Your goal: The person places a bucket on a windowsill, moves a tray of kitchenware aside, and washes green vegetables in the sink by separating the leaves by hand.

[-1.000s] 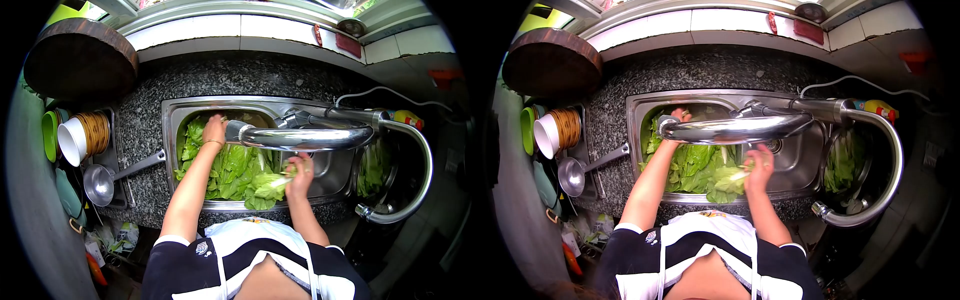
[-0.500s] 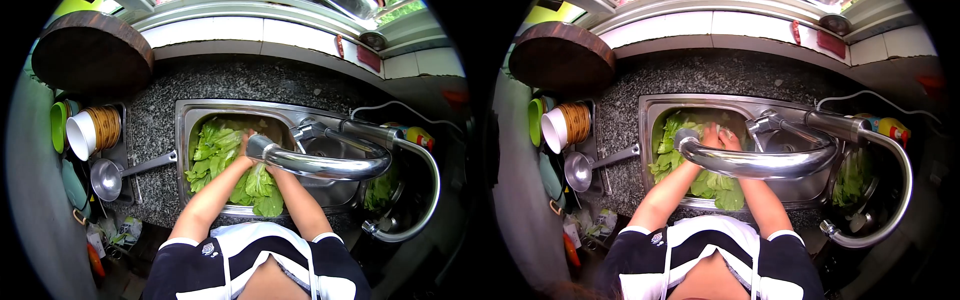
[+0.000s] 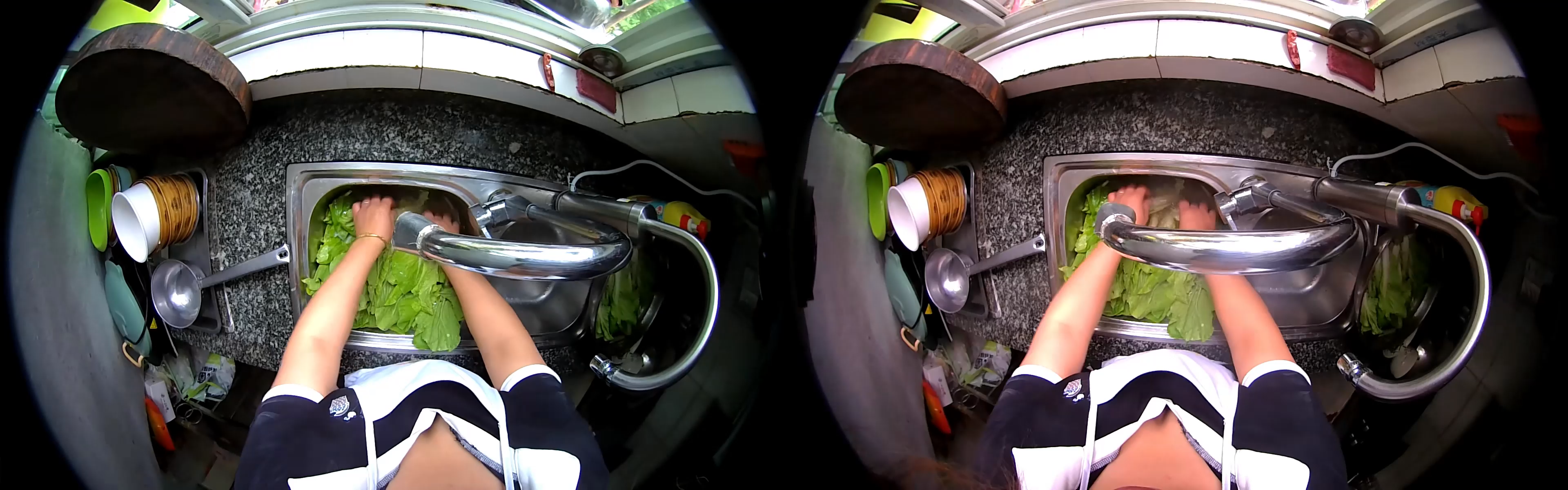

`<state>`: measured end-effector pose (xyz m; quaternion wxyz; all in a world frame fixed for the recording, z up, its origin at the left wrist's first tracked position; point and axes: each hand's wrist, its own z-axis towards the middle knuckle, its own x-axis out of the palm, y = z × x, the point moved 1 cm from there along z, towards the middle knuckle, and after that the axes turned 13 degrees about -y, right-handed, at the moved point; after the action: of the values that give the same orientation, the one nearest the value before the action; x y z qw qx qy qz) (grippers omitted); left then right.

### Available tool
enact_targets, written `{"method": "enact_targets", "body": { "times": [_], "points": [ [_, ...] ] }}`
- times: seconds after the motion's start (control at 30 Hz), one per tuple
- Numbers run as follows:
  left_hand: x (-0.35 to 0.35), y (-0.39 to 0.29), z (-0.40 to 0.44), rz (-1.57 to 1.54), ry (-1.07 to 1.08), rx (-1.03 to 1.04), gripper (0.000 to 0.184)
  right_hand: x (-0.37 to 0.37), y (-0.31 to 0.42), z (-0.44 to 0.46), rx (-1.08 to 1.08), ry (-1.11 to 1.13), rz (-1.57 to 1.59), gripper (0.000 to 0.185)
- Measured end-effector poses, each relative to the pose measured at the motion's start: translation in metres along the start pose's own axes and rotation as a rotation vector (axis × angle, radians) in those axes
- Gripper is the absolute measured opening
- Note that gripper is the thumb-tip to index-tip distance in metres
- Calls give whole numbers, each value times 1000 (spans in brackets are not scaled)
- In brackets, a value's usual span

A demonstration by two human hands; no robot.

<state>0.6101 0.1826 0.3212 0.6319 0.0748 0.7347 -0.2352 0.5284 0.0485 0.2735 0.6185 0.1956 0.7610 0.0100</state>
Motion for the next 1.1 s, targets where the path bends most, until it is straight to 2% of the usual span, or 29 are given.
{"method": "enact_targets", "body": {
  "times": [0.03, 0.1, 0.17, 0.23, 0.27, 0.33, 0.37, 0.43, 0.47, 0.57, 0.6, 0.63, 0.67, 0.7, 0.73, 0.77, 0.83, 0.93, 0.97, 1.03, 1.1],
  "points": [
    [0, 1, 3, 62, 111, 75, 21, -3, -1, 3, -1, -1, -2, 35],
    [11, 24, 15, 137, 107, 138, 24, -8, -8, 10, 386, 11, 284, 21],
    [33, 30, 18, 208, 102, 213, 28, -26, -1, 5, 423, 5, 241, 23],
    [47, 13, 16, 419, -247, 73, 36, -28, 1, -3, -19, -244, 294, 25],
    [53, -4, 18, 368, 60, -12, 39, -13, -3, -2, -70, -327, 226, 30],
    [74, -18, 17, 277, 140, 260, 39, 8, -10, 0, 47, -354, 275, 32],
    [81, -19, 17, 179, 158, 294, 38, 16, -13, 4, 173, -358, 376, 33],
    [35, -36, 20, -22, 214, 151, 37, 25, -18, 6, 358, -425, 600, 35],
    [24, -37, 22, -23, 205, 146, 37, 23, -18, 1, 387, -488, 715, 36],
    [-4, -36, 20, -200, 296, 76, 27, 11, -15, -25, 252, -649, 897, 39],
    [-25, -35, 16, -231, 269, 97, 25, -12, -10, -39, 176, -603, 791, 33],
    [-41, -31, 10, -261, 240, 122, 24, -61, 9, -51, 87, -616, 955, 23],
    [-32, -18, 4, -315, 138, 201, 25, -97, 19, -62, 76, -647, 880, 21],
    [-40, -12, -3, -314, 136, 209, 25, -116, 24, -72, 64, -677, 806, 21],
    [-53, -7, -11, -419, 25, 241, 23, -118, 23, -81, 64, -688, 805, 21],
    [-67, -3, -18, -524, -85, 274, 21, -120, 21, -90, 42, -728, 896, 23],
    [-100, 0, -26, -581, -127, 296, 19, -131, 21, -101, 25, -779, 985, 26],
    [-136, 4, -36, -756, -168, 319, 17, -159, 28, -114, -179, -931, 867, 27],
    [-143, 5, -38, -868, -163, 315, 17, -161, 29, -116, -172, -947, 855, 27],
    [-149, 5, -41, -1003, -145, 301, 18, -158, 30, -117, -329, -968, 627, 30],
    [-123, 14, -39, -674, -187, 397, 20, -123, 26, -115, -143, -720, 524, 32]
  ]
}}
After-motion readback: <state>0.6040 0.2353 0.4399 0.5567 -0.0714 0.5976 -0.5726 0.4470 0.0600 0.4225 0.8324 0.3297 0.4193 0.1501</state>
